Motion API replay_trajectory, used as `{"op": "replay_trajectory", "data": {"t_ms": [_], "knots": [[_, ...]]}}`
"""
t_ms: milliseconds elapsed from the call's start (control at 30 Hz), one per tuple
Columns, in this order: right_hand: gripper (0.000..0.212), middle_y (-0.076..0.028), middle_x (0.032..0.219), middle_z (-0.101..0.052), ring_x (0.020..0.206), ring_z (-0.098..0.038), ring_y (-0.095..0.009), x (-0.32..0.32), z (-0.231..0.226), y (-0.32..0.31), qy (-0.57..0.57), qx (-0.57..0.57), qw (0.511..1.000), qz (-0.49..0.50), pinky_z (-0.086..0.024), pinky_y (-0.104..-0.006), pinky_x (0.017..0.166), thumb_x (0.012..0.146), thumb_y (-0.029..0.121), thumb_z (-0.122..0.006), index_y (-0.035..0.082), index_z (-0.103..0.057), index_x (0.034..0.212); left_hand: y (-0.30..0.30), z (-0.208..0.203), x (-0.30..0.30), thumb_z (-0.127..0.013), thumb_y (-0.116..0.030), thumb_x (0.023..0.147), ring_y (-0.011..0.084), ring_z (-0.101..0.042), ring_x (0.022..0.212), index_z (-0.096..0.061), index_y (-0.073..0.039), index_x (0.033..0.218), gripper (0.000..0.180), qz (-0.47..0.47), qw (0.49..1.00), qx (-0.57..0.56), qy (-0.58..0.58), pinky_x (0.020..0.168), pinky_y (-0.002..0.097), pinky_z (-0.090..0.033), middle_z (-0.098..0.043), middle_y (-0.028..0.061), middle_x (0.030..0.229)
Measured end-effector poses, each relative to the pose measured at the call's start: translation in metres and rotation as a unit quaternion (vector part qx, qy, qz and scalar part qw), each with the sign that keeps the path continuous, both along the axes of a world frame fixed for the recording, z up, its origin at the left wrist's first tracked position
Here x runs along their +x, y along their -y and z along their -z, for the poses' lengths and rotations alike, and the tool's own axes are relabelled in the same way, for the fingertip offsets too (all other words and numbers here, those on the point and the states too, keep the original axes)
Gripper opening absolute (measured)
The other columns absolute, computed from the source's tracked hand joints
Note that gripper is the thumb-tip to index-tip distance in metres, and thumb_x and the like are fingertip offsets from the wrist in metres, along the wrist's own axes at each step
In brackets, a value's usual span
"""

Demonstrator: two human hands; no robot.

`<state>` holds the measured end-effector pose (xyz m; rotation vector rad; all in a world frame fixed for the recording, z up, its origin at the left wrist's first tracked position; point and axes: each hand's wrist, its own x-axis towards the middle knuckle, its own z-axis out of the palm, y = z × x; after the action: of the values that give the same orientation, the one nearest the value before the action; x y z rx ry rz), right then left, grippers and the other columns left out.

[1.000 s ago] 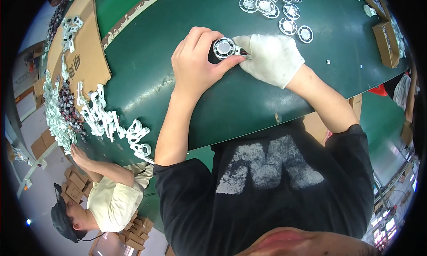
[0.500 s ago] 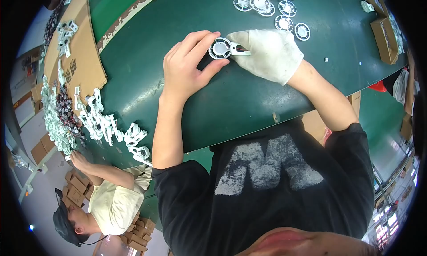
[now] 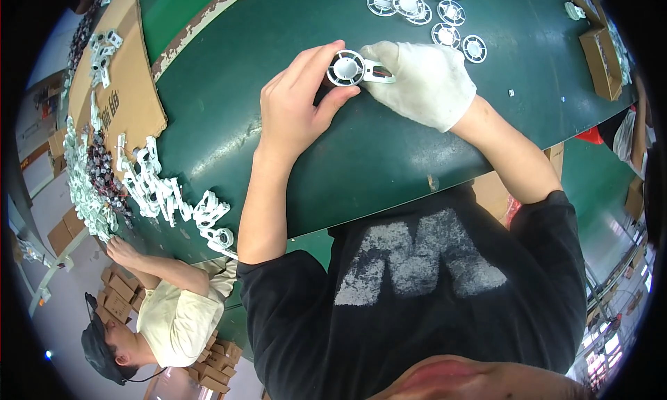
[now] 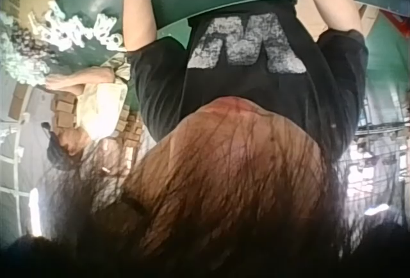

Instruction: The person assembles small circular electronic components into white plastic housing frames by hand on a production line.

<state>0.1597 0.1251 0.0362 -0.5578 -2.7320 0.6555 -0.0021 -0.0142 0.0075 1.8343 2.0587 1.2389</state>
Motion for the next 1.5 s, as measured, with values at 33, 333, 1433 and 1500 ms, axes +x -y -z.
{"op": "replay_trajectory", "data": {"t_ms": [33, 333, 1433, 1500], "knots": [[0.026, -0.013, 0.074, -0.071, 0.069, -0.072, -0.032, 0.000, 0.000, 0.000, -0.009, 0.005, 1.000, 0.005, -0.057, -0.0416, 0.060, 0.089, 0.031, -0.068, 0.014, -0.074, 0.108, -0.002, 0.003, 0.000, -0.088, -0.028, 0.074, 0.0212, -0.071, 0.077, -0.069, -0.006, 0.120, 0.054, -0.011, 0.999, 0.050, -0.019, 0.072, 0.0309, -0.056, -0.073, 0.0080, 0.107], [0.022, -0.013, 0.072, -0.071, 0.069, -0.072, -0.032, -0.001, -0.001, 0.002, 0.006, -0.005, 1.000, 0.009, -0.057, -0.0423, 0.060, 0.088, 0.028, -0.067, 0.015, -0.075, 0.103, -0.004, 0.004, -0.005, -0.090, -0.024, 0.072, 0.0255, -0.073, 0.085, -0.070, -0.004, 0.115, 0.051, 0.008, 0.997, 0.076, -0.026, 0.073, 0.0325, -0.058, -0.073, 0.0120, 0.107], [0.030, -0.017, 0.082, -0.072, 0.078, -0.072, -0.039, 0.003, -0.018, -0.002, 0.094, -0.221, 0.971, -0.015, -0.057, -0.0480, 0.072, 0.089, 0.035, -0.065, 0.010, -0.073, 0.102, -0.004, 0.000, -0.001, -0.091, -0.027, 0.072, 0.0252, -0.075, 0.086, -0.071, -0.002, 0.116, 0.054, -0.006, 0.982, 0.150, -0.110, 0.069, 0.0305, -0.060, -0.076, 0.0140, 0.105], [0.029, -0.018, 0.082, -0.072, 0.079, -0.071, -0.039, 0.004, -0.018, -0.007, 0.105, -0.276, 0.955, -0.034, -0.057, -0.0475, 0.073, 0.089, 0.034, -0.064, 0.010, -0.073, 0.102, -0.002, -0.001, -0.002, -0.091, -0.027, 0.072, 0.0249, -0.075, 0.084, -0.071, -0.003, 0.114, 0.052, 0.002, 0.987, 0.126, -0.105, 0.067, 0.0303, -0.059, -0.076, 0.0133, 0.103]]}}
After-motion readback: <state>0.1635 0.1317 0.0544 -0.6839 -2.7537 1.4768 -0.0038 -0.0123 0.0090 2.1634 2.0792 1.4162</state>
